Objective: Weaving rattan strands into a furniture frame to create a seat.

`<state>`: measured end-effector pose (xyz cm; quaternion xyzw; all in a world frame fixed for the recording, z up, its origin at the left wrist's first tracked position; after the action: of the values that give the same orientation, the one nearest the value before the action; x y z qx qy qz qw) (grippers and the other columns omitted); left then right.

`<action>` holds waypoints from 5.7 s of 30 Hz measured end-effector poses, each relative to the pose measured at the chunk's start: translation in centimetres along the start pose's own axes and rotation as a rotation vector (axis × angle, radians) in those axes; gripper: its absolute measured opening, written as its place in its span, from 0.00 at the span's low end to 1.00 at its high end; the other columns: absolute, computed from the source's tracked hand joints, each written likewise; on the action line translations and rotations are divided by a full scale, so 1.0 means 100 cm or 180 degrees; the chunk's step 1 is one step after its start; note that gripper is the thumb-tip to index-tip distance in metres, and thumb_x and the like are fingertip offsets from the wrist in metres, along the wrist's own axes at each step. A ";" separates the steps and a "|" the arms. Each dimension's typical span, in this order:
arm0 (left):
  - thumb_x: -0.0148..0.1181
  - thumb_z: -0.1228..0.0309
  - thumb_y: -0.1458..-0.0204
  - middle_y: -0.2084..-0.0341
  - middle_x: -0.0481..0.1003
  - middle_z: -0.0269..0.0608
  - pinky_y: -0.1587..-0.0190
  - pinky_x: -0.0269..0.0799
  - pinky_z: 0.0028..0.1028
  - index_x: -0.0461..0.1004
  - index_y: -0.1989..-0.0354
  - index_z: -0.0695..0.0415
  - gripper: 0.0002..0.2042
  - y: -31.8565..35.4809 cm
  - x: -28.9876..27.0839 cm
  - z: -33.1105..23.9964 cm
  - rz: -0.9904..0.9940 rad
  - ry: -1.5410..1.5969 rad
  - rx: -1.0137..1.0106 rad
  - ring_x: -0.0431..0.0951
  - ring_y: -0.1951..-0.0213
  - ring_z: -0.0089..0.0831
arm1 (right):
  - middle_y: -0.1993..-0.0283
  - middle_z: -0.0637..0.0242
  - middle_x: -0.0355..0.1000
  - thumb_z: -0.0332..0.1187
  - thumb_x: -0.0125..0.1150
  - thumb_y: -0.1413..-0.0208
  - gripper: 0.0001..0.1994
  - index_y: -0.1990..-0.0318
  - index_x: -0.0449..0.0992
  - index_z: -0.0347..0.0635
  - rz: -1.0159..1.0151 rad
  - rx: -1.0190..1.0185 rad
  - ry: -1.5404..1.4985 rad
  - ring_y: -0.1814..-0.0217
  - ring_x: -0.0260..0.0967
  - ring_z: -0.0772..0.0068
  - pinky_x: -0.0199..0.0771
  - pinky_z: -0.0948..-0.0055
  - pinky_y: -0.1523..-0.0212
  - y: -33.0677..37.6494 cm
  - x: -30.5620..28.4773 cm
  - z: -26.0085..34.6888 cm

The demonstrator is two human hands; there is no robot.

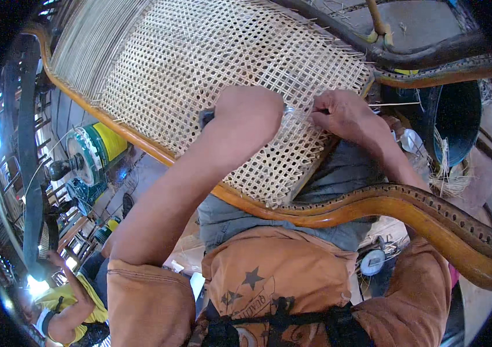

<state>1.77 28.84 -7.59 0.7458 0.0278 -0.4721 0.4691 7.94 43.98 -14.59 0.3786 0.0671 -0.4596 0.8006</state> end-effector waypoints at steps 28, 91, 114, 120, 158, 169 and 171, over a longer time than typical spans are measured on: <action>0.50 0.62 0.55 0.73 0.76 0.47 0.65 0.72 0.37 0.77 0.72 0.57 0.13 -0.020 0.001 -0.003 0.0386 -0.0259 -0.0241 0.77 0.67 0.41 | 0.68 0.62 0.65 0.37 0.52 0.50 0.08 0.67 0.68 0.44 -0.0738 -0.0942 0.1186 0.67 0.68 0.54 0.70 0.59 0.69 0.003 0.021 -0.001; 0.58 0.65 0.52 0.70 0.72 0.39 0.65 0.70 0.27 0.76 0.65 0.55 0.09 0.159 0.022 -0.066 -0.0380 0.3137 0.1367 0.73 0.68 0.30 | 0.66 0.68 0.69 0.33 0.47 0.43 0.10 0.56 0.67 0.41 -0.3395 0.1441 -0.0830 0.66 0.65 0.72 0.68 0.73 0.61 0.329 -0.063 -0.123; 0.52 0.57 0.47 0.88 0.64 0.29 0.83 0.58 0.22 0.69 0.80 0.60 0.18 0.074 0.116 -0.212 0.1672 0.2265 0.1794 0.60 0.86 0.17 | 0.75 0.47 0.68 0.38 0.48 0.51 0.12 0.74 0.71 0.37 -0.3151 0.2695 -0.0171 0.69 0.67 0.44 0.65 0.55 0.68 0.363 0.104 -0.135; 0.50 0.59 0.47 0.87 0.64 0.28 0.84 0.58 0.20 0.71 0.75 0.60 0.16 0.071 0.109 -0.211 0.1903 0.2768 0.1463 0.60 0.87 0.16 | 0.67 0.50 0.69 0.36 0.50 0.50 0.10 0.66 0.72 0.41 -0.4216 0.2535 0.0888 0.62 0.67 0.48 0.67 0.56 0.64 0.328 0.020 -0.227; 0.48 0.61 0.45 0.83 0.69 0.31 0.85 0.57 0.19 0.71 0.72 0.61 0.15 0.062 0.100 -0.204 0.2391 0.3655 0.1082 0.60 0.89 0.17 | 0.67 0.49 0.72 0.38 0.52 0.54 0.13 0.64 0.75 0.41 -0.3540 0.2911 -0.0428 0.61 0.69 0.52 0.66 0.62 0.61 0.295 0.054 -0.285; 0.49 0.61 0.46 0.83 0.68 0.32 0.86 0.56 0.20 0.70 0.76 0.62 0.15 0.063 0.099 -0.207 0.2311 0.3734 0.1121 0.60 0.90 0.18 | 0.67 0.48 0.72 0.41 0.52 0.54 0.17 0.64 0.74 0.37 -0.3285 0.2478 -0.0079 0.62 0.69 0.50 0.66 0.61 0.61 0.266 0.046 -0.310; 0.49 0.61 0.46 0.84 0.68 0.32 0.86 0.56 0.20 0.70 0.76 0.62 0.15 0.062 0.103 -0.206 0.2267 0.3858 0.1085 0.60 0.90 0.18 | 0.68 0.48 0.72 0.42 0.52 0.54 0.17 0.64 0.74 0.37 -0.3269 0.2572 -0.0077 0.62 0.69 0.49 0.66 0.61 0.61 0.265 0.044 -0.316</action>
<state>24.42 36.16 -8.54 0.9032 -0.0357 0.2081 0.3737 38.87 69.76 -24.43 0.5643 0.0523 -0.7768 0.2746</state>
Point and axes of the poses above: each hand's wrist, its own y-axis away from the middle knuckle, its own x-axis out of the palm, z = x × y, the point moved 2 cm from there along -y, towards the middle knuckle
